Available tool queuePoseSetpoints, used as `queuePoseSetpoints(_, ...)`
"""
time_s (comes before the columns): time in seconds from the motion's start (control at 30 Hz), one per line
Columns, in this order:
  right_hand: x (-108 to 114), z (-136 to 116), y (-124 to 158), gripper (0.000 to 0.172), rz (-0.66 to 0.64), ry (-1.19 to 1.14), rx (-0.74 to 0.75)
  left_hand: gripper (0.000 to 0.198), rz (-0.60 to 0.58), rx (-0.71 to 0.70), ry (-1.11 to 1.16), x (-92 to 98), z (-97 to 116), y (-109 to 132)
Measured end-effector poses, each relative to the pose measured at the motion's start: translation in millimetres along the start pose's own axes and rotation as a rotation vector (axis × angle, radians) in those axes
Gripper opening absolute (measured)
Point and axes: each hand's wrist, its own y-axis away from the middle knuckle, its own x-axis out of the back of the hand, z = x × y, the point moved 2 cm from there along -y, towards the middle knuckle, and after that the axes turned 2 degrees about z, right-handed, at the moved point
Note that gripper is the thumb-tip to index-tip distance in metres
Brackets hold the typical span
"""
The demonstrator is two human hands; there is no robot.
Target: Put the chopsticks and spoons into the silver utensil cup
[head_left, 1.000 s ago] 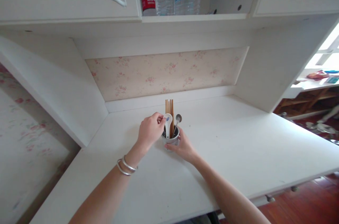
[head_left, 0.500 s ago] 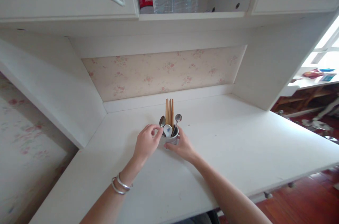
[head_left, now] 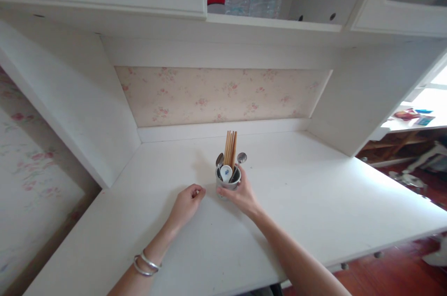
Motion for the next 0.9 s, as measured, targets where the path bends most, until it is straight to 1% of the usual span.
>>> queuePoseSetpoints(0.13, -2, 0, -5, 0.080, 0.023, 0.087, 0.018, 0.033, -0.028, -0.014, -0.025, -5.0, -2, 2)
queuePoseSetpoints(0.23, 9, 2, -17, 0.074, 0.038, 0.171, 0.042, 0.032, -0.031, -0.013, -0.048, -5.7, -3, 2)
queuePoseSetpoints(0.33, 34, 6, -38, 0.073, 0.126, 0.242, 0.049, 0.032, -0.032, -0.016, -0.078, -5.1, -3, 2)
queuePoseSetpoints(0.4, 58, 10, -57, 0.073, 0.218, 0.278, 0.024, 0.031, -0.038, -0.022, -0.094, -5.0, -1, 2)
queuePoseSetpoints(0.47, 85, 15, -77, 0.069, 0.291, 0.324, 0.009, 0.030, -0.043, -0.020, -0.111, -5.3, -1, 2)
queuePoseSetpoints(0.5, 98, 17, -87, 0.067, 0.311, 0.342, 0.015, 0.030, -0.045, -0.017, -0.119, -5.6, -1, 2)
queuePoseSetpoints(0.53, 110, 20, -96, 0.064, 0.300, 0.353, 0.026, 0.029, -0.047, -0.014, -0.127, -6.0, -2, 1)
queuePoseSetpoints(0.63, 143, 30, -116, 0.062, 0.377, 0.417, 0.006, 0.027, -0.054, -0.018, -0.160, -7.3, -4, 0)
queuePoseSetpoints(0.73, 160, 41, -125, 0.055, 0.366, 0.386, 0.002, 0.027, -0.059, -0.028, -0.204, -8.1, -5, 0)
queuePoseSetpoints(0.8, 164, 47, -125, 0.052, 0.344, 0.333, -0.009, 0.027, -0.059, -0.024, -0.222, -8.3, -5, 0)
queuePoseSetpoints(0.9, 165, 51, -123, 0.054, 0.348, 0.232, -0.023, 0.027, -0.061, -0.022, -0.233, -7.9, -4, 1)
